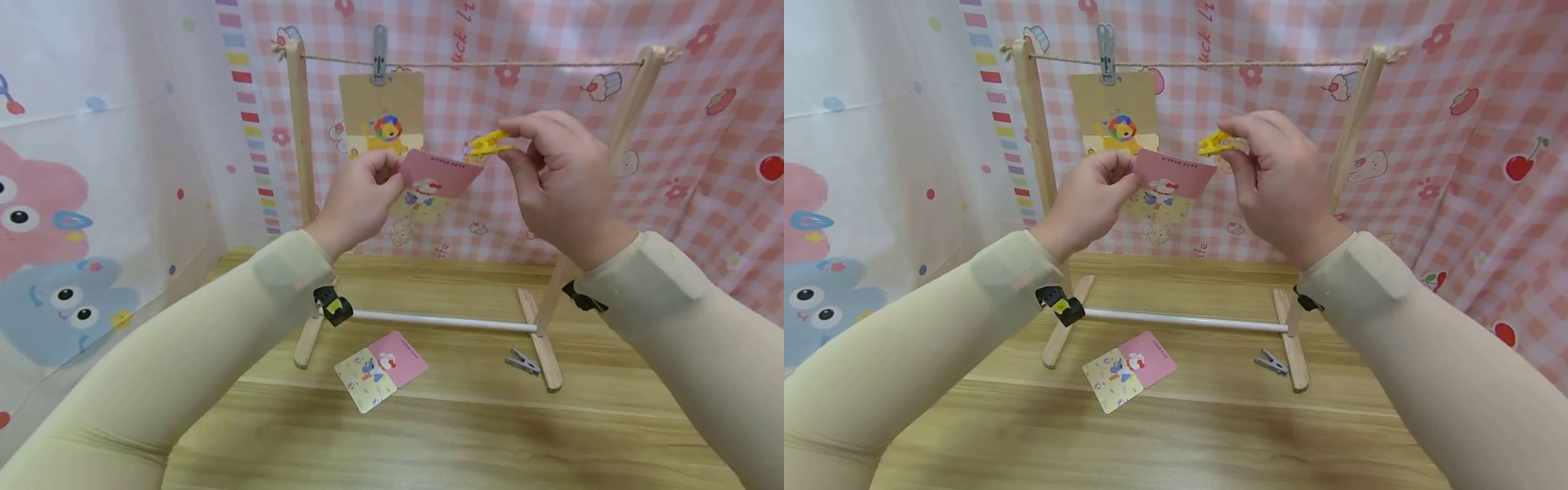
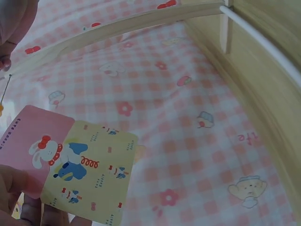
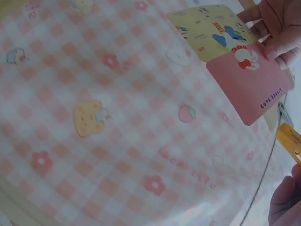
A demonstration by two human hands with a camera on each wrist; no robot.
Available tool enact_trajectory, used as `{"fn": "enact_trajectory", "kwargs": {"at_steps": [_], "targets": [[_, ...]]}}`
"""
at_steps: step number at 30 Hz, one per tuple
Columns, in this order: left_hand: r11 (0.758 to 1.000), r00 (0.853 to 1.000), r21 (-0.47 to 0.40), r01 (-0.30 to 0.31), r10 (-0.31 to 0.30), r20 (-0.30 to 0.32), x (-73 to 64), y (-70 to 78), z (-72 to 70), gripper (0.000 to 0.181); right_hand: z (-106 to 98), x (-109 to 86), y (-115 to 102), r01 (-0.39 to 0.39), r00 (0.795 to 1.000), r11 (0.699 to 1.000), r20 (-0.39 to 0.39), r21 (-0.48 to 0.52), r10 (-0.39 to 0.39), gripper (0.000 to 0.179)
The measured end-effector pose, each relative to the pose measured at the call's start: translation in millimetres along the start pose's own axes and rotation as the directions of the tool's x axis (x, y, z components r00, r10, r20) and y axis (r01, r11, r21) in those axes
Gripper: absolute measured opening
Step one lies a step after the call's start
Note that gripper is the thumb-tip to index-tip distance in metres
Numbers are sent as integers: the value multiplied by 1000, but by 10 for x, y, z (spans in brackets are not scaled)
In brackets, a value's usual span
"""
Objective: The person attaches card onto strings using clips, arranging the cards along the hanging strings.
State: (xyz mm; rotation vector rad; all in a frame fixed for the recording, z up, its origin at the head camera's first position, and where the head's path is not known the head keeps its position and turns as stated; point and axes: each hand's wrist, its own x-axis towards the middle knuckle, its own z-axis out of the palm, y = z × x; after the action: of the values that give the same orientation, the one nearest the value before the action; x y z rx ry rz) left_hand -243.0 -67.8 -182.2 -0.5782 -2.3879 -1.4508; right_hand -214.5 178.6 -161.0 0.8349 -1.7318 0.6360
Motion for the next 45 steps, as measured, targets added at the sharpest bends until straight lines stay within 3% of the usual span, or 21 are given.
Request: {"fn": "enact_trajectory", "kwargs": {"at_steps": [6,13,18,30,37,45], "targets": [[1000,999,2,-11,11,-35,78,137,13,14,-31,201,-15,-38,998,999,-57,3,38,15],[1000,999,-1,28,-28,-46,83,258,13,13,-82,357,-25,-29,997,999,-76,-23,27,15],[1000,998,16,-5,6,-55,127,358,10,12,-103,466,-6,-45,995,999,-94,-30,42,15],[995,1000,-97,4,-5,-11,306,625,107,17,-84,673,68,-40,997,994,-69,-104,33,16],[995,998,-87,53,-57,-40,394,665,120,21,-80,722,138,41,999,980,-15,-194,-45,24],[993,994,-72,95,-98,-47,466,647,117,27,-58,751,137,-1,999,980,43,-201,9,24]]}}
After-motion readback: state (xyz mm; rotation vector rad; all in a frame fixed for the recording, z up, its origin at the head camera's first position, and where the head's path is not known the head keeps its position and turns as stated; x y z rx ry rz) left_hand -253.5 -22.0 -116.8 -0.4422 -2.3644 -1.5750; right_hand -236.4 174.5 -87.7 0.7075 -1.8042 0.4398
